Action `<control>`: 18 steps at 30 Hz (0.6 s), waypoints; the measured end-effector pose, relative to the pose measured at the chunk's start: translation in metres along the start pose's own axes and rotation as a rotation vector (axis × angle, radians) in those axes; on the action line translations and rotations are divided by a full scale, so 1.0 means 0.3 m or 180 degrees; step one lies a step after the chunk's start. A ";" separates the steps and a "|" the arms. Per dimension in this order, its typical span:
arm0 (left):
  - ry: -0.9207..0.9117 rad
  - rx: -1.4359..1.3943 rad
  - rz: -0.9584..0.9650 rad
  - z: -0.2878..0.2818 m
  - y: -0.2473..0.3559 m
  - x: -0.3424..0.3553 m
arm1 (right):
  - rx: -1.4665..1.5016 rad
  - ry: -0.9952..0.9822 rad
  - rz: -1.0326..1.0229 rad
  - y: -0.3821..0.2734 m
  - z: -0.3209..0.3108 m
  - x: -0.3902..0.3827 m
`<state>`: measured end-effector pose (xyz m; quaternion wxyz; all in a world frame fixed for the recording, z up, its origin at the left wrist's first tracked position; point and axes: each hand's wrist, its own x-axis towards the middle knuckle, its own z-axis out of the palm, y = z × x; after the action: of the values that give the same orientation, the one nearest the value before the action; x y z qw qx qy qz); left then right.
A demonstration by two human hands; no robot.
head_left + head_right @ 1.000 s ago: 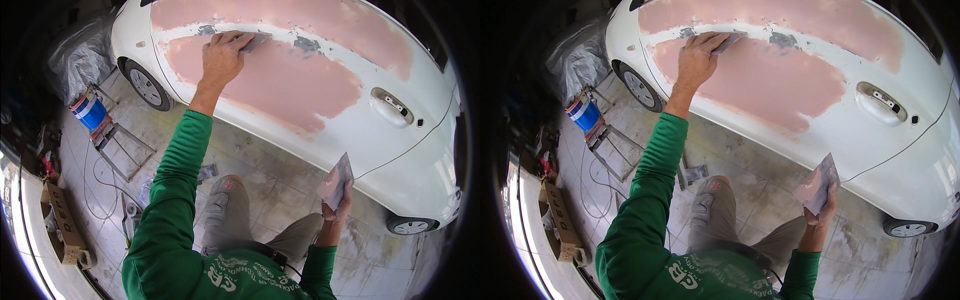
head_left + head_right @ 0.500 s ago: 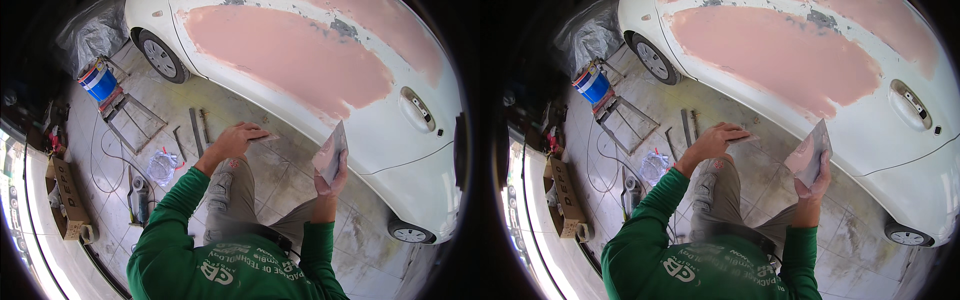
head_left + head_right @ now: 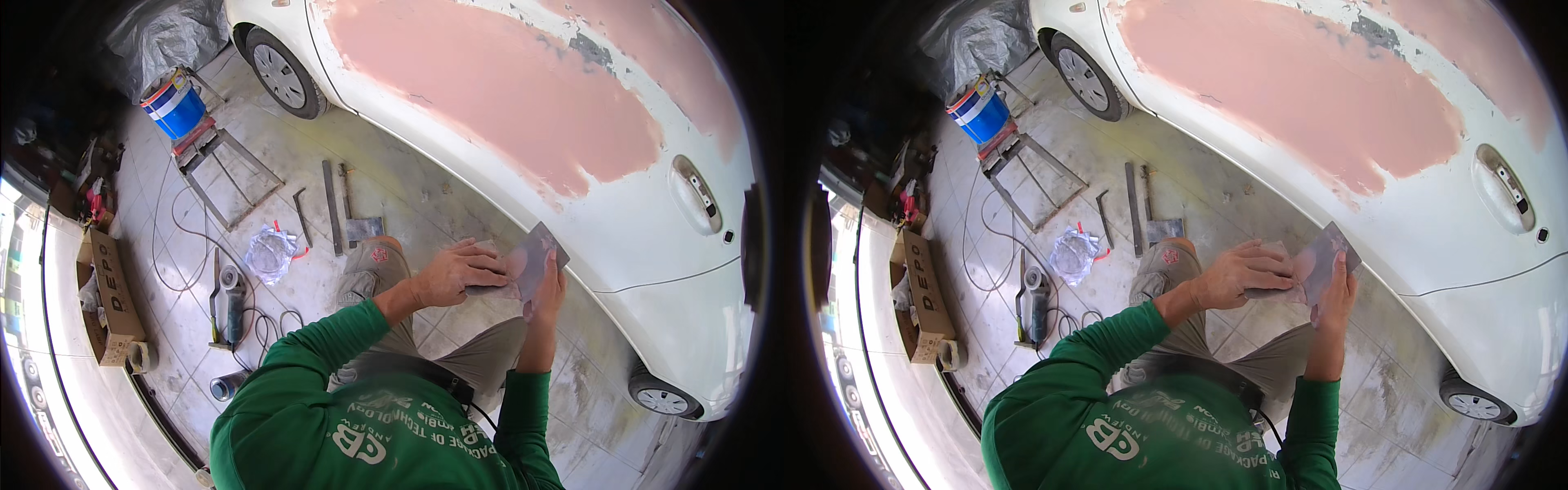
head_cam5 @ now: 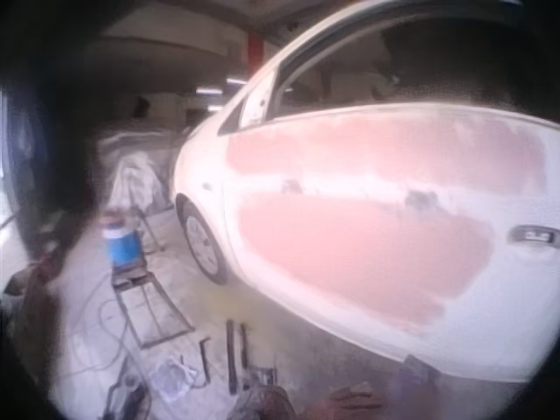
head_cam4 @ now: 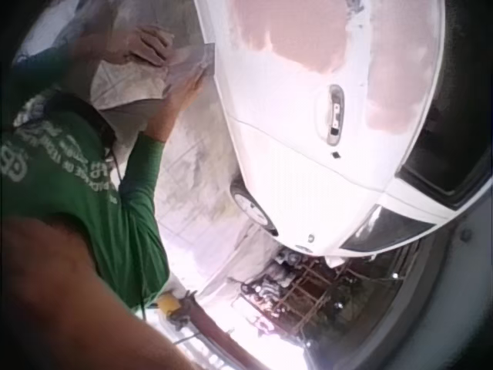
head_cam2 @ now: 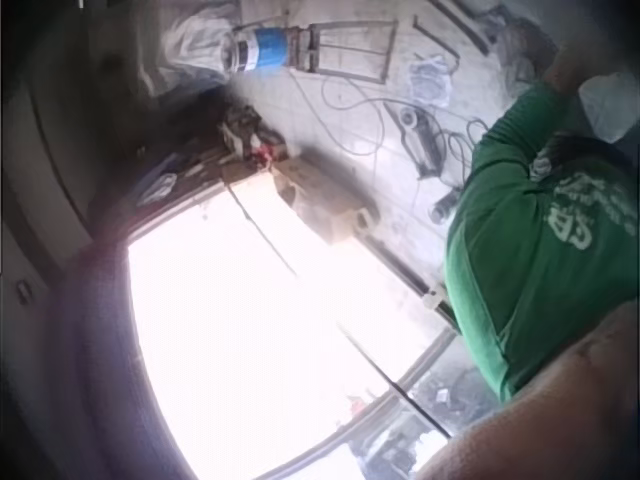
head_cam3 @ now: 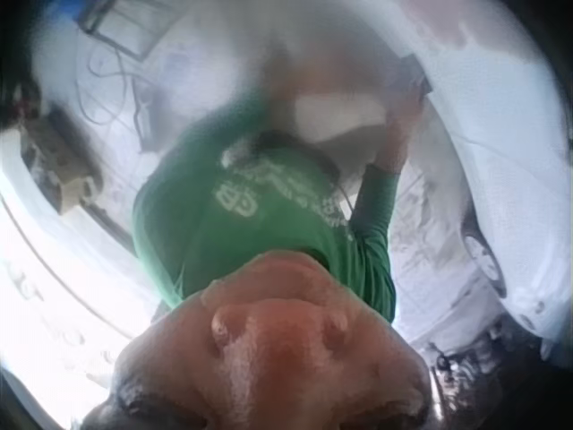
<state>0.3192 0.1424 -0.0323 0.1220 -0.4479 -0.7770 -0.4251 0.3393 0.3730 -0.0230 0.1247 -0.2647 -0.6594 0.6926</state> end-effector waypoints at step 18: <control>0.0304 0.0610 -0.0421 -0.145 0.014 0.000 | 0.1892 -0.1608 -0.0256 -0.232 -0.098 -0.169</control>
<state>0.3141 0.1099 -0.0035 0.1727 -0.3612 -0.8353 -0.3768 0.3848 0.3784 0.0556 0.0567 -0.0121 -0.4498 0.8913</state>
